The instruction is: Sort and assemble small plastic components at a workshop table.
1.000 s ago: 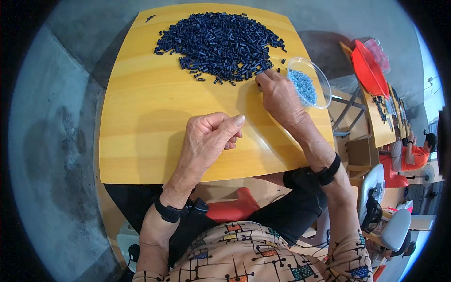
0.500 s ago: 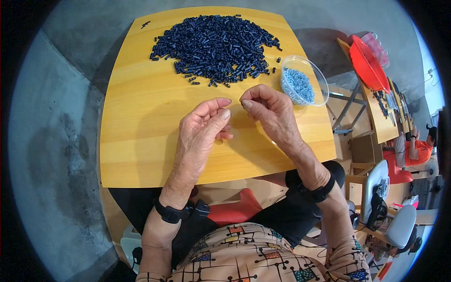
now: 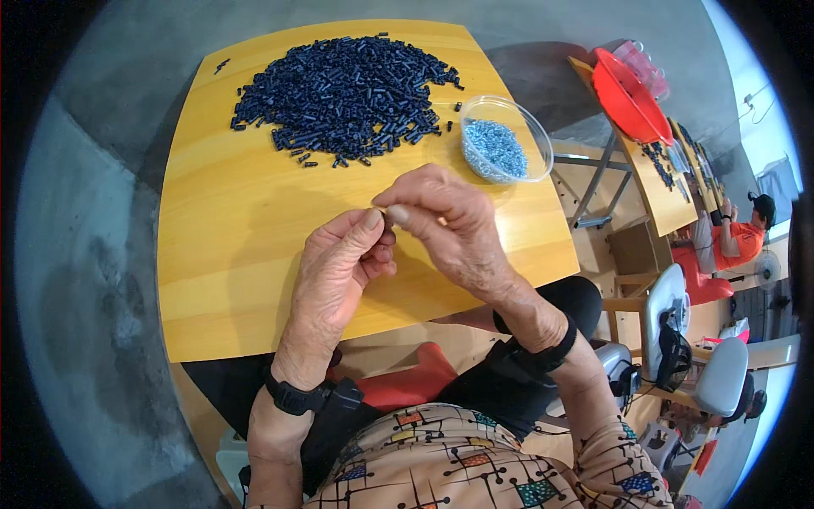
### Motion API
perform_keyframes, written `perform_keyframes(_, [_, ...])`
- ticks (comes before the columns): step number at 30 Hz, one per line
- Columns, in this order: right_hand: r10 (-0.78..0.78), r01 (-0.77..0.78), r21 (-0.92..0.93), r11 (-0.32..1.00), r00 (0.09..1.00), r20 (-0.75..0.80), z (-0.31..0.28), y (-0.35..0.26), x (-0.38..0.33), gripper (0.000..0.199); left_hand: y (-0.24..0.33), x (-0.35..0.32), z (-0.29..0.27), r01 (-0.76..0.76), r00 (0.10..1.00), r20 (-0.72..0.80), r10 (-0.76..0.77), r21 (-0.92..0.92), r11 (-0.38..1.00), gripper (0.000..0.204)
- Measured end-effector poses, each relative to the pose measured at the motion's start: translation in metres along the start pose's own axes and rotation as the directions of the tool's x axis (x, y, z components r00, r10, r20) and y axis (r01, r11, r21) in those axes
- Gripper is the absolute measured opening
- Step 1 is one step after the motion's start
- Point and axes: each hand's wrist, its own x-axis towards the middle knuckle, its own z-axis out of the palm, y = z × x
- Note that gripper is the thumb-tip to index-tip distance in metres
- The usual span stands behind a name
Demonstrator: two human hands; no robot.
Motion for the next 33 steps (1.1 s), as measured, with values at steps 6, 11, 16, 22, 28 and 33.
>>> perform_keyframes(6, [-0.027, -0.039, -0.265, 0.964, 0.97, -0.24, -0.074, -0.001, 0.022, 0.012, 0.002, -0.001, 0.005, -0.028, 1.0, -0.006, 0.028, -0.006, 1.0, 0.02])
perform_keyframes(11, [0.092, -0.169, -0.557, 0.813, 0.982, -0.164, -0.116, 0.04, 0.043, 0.018, 0.002, 0.005, 0.003, -0.008, 0.999, -0.036, 0.004, -0.102, 0.995, 0.021])
perform_keyframes(16, [0.12, -0.014, -0.842, 0.54, 0.991, 0.06, -0.109, 0.068, 0.058, 0.024, 0.002, 0.009, 0.001, -0.006, 0.999, -0.041, 0.001, -0.133, 0.991, 0.021])
perform_keyframes(22, [0.268, -0.179, -0.795, 0.579, 0.963, -0.022, -0.107, 0.065, 0.06, 0.021, 0.003, 0.011, 0.0, -0.008, 0.998, -0.068, -0.002, -0.144, 0.99, 0.023])
perform_keyframes(28, [0.145, -0.168, -0.721, 0.672, 0.985, -0.095, -0.11, 0.068, 0.056, 0.014, 0.004, 0.012, 0.005, 0.012, 0.994, -0.103, -0.03, -0.167, 0.986, 0.023])
perform_keyframes(33, [0.151, -0.213, -0.616, 0.758, 0.977, -0.153, -0.113, 0.072, 0.051, 0.013, 0.002, 0.015, 0.001, 0.0, 0.998, -0.063, -0.011, -0.179, 0.984, 0.025])
